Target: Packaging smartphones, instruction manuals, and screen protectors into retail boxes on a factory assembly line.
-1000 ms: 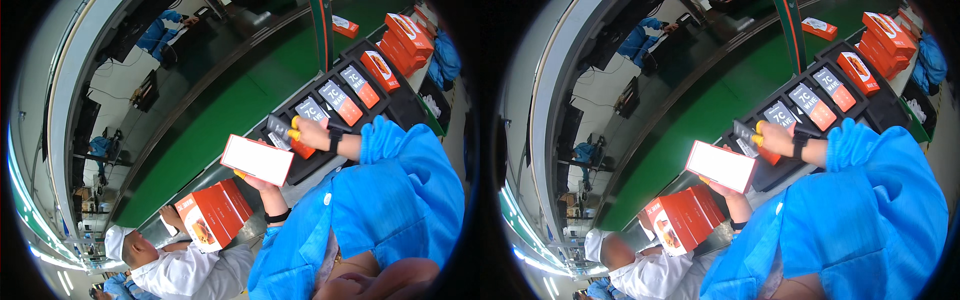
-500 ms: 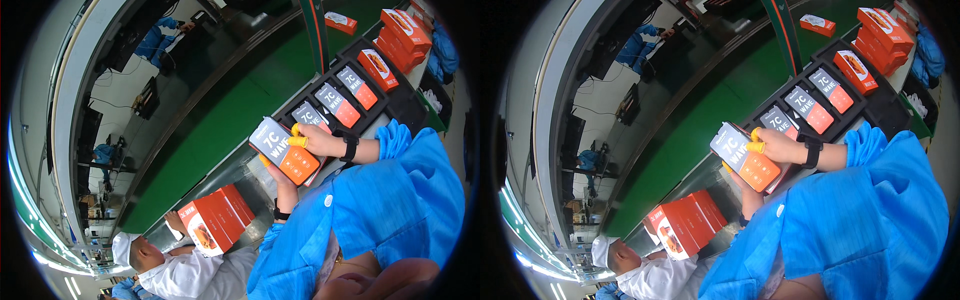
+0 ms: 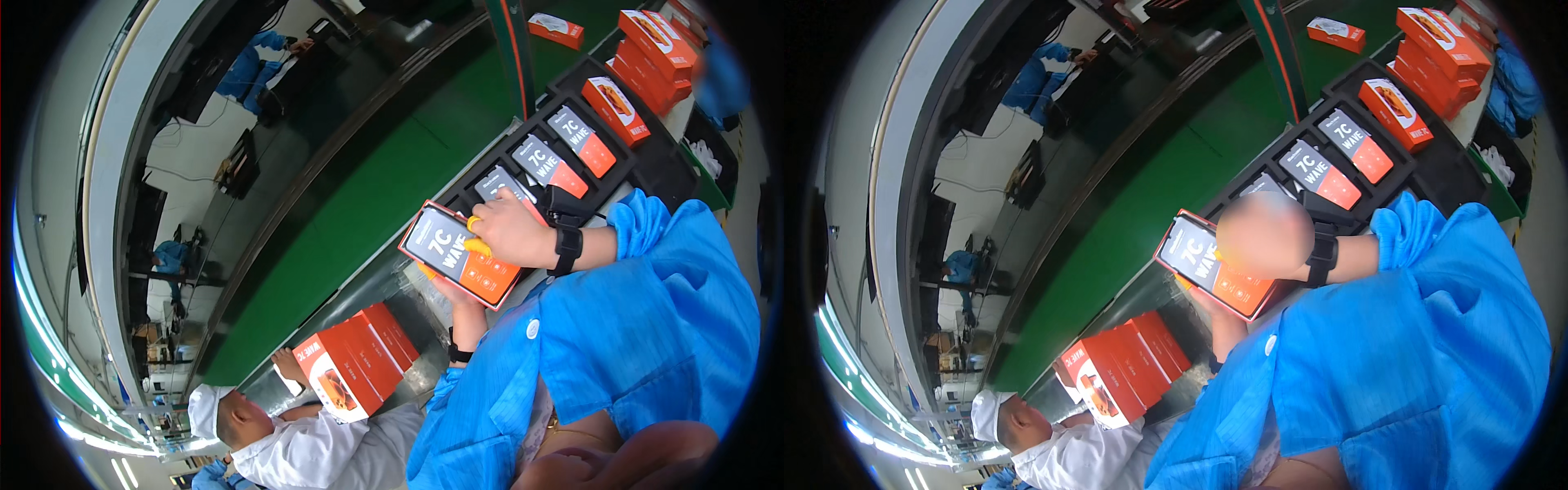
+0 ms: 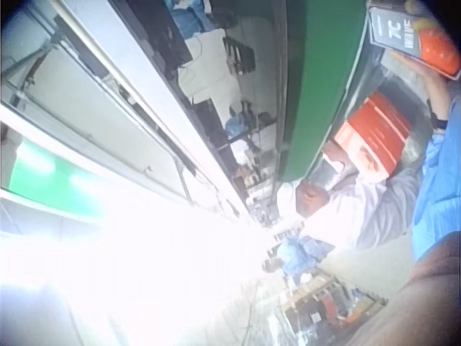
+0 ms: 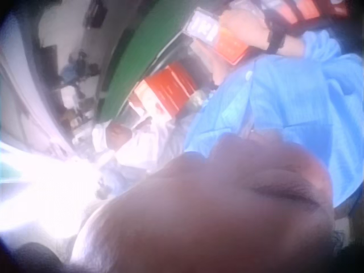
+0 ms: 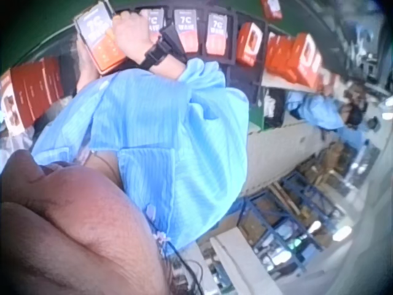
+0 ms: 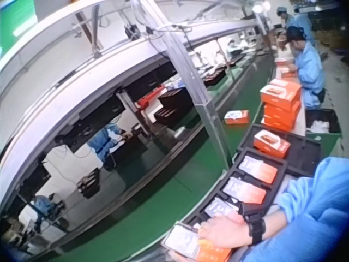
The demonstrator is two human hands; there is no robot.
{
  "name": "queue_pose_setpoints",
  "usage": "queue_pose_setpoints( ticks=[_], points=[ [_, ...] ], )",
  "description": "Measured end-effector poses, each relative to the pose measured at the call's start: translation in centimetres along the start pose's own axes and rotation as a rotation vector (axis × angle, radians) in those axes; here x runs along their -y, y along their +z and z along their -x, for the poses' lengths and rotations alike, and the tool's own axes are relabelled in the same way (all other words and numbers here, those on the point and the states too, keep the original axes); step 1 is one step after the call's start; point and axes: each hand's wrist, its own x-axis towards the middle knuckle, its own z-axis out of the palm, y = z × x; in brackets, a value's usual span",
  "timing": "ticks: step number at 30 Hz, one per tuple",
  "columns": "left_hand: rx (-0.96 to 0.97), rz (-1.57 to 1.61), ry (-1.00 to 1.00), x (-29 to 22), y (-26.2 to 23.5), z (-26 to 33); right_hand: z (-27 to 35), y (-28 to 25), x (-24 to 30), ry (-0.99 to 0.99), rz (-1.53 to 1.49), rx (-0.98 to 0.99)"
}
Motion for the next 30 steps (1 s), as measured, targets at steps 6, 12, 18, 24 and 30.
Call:
queue_pose_setpoints(
  ticks=[6,12,18,24,30],
  points=[
    [0.034,-0.008,-0.034,0.3,-0.4,-0.4,-0.2,0.9,-1.1,-0.02,-0.056,-0.171],
    [0.122,-0.048,-0.183,-1.0,-1.7,0.5,2.3,-1.7,-5.5,0.102,-0.491,-0.423],
    [-0.144,-0.153,-0.1,-0.3,-3.0,1.4,11.2,-2.4,-27.6,0.753,0.086,-0.614],
    [-0.18,-0.064,-0.104,0.1,-1.6,1.6,16.7,-0.4,-37.7,1.364,0.097,-0.085],
    [-0.086,-0.018,-0.08,0.5,-0.3,1.4,12.7,-7.6,-30.3,1.128,0.007,-0.574]
  ],
)
